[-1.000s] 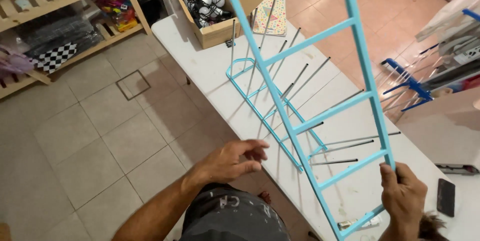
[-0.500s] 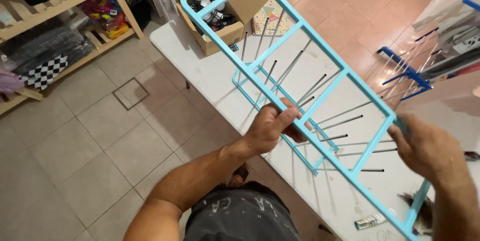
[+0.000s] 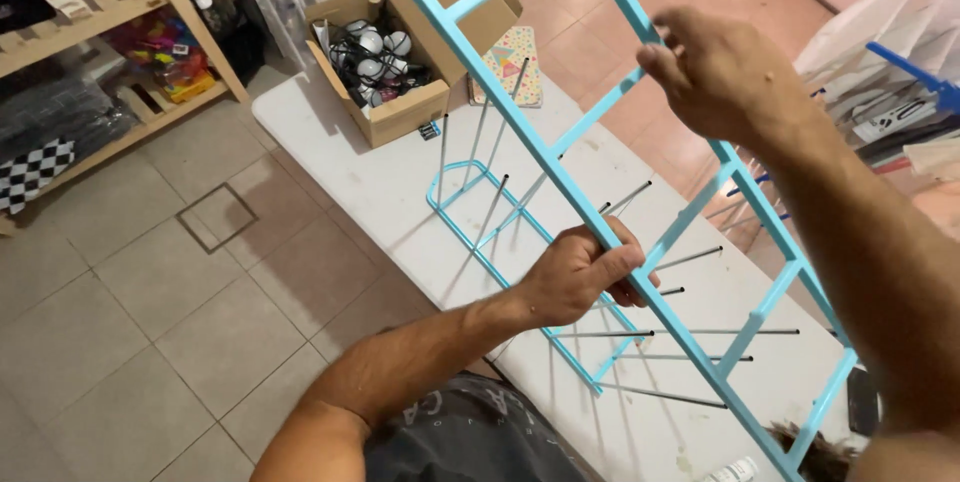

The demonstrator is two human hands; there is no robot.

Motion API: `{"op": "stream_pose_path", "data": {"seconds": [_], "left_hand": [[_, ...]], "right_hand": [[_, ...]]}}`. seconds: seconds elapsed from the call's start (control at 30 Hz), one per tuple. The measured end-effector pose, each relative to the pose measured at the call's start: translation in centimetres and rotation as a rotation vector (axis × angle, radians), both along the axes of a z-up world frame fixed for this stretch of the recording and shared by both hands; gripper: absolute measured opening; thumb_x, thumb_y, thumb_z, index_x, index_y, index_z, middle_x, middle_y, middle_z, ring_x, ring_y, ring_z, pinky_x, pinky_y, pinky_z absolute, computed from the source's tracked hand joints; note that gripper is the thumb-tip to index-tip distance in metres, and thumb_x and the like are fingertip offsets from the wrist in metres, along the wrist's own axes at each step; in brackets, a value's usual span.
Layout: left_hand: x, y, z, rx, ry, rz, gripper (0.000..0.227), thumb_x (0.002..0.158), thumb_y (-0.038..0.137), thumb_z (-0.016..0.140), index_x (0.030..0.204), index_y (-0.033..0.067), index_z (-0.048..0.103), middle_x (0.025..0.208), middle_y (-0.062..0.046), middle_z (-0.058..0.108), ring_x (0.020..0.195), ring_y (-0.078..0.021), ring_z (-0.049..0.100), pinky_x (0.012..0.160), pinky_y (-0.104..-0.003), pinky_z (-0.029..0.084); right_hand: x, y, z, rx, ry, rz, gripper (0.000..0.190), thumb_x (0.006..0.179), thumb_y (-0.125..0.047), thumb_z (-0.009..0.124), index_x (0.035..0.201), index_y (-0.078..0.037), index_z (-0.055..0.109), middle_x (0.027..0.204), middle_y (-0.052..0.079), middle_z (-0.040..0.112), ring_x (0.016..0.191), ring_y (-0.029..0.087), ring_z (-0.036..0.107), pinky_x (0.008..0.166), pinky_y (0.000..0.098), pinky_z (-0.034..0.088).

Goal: Assembling a multi-tier storage rack by manually inserting metal rods into plastic side frames on a work table.

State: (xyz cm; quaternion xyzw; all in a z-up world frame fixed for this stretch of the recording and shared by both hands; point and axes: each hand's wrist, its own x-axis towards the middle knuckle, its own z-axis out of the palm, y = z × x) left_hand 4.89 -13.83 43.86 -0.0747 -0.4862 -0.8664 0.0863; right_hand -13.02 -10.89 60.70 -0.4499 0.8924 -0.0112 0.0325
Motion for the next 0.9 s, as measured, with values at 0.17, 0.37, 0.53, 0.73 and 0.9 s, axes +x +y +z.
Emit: {"op": "stream_pose_path", "data": {"seconds": [0.17, 0.37, 0.53, 0.73, 0.9], "left_hand": [[-2.5, -0.8, 0.7, -0.159, 0.026, -0.082, 0.034, 0.106, 0.030, 0.053, 0.101, -0.0002, 0.067, 0.093, -0.013, 0.073, 0.081, -0.0269, 0.076, 0.067, -0.033, 0.065], [-4.1, -7.9, 3.7, -0.647, -0.166, -0.377, 0.042, 0.093, 0.044, 0.047, 0.101, 0.0091, 0.069, 0.159, 0.002, 0.052, 0.117, -0.0259, 0.065, 0.098, -0.034, 0.044], [-3.2, -18.8, -1.3, -0.726, 0.079, -0.345, 0.035, 0.094, 0.038, 0.056, 0.118, 0.0146, 0.068, 0.104, -0.002, 0.078, 0.091, -0.0167, 0.076, 0.076, -0.035, 0.057], [-11.1, -32.6, -10.3, -0.236, -0.118, 0.376, 0.020, 0.099, 0.025, 0.058, 0.088, 0.0102, 0.067, 0.061, 0.003, 0.057, 0.056, -0.0067, 0.051, 0.054, -0.025, 0.042], [-21.1, -34.1, -14.4, -0.439, -0.152, 0.309, 0.019, 0.089, 0.028, 0.054, 0.090, 0.0156, 0.068, 0.088, 0.005, 0.074, 0.080, -0.0128, 0.066, 0.073, -0.030, 0.051]], "right_hand": [[-5.9, -6.4, -2.5, -0.265, 0.065, 0.063, 0.043, 0.114, -0.031, 0.045, 0.144, -0.001, 0.050, 0.125, 0.032, 0.066, 0.109, 0.056, 0.059, 0.079, 0.0628, 0.045], [-9.9, -10.6, -6.5, -0.198, -0.180, -0.021, 0.037, 0.118, -0.014, 0.047, 0.082, -0.008, 0.040, 0.071, 0.003, 0.045, 0.067, 0.020, 0.040, 0.061, 0.0387, 0.034], [-13.6, -12.1, -10.8, 0.032, -0.251, -0.099, 0.026, 0.121, -0.018, 0.049, 0.113, -0.002, 0.067, 0.080, 0.009, 0.063, 0.069, 0.024, 0.056, 0.063, 0.0390, 0.045], [-14.1, -15.6, -13.3, 0.217, -0.372, -0.288, 0.035, 0.122, -0.025, 0.044, 0.105, -0.003, 0.065, 0.082, 0.010, 0.061, 0.070, 0.023, 0.057, 0.066, 0.0381, 0.046], [-16.1, -14.7, -16.2, 0.131, -0.547, -0.390, 0.036, 0.120, -0.030, 0.045, 0.111, -0.002, 0.066, 0.072, 0.007, 0.052, 0.060, 0.019, 0.047, 0.056, 0.0335, 0.039]]}}
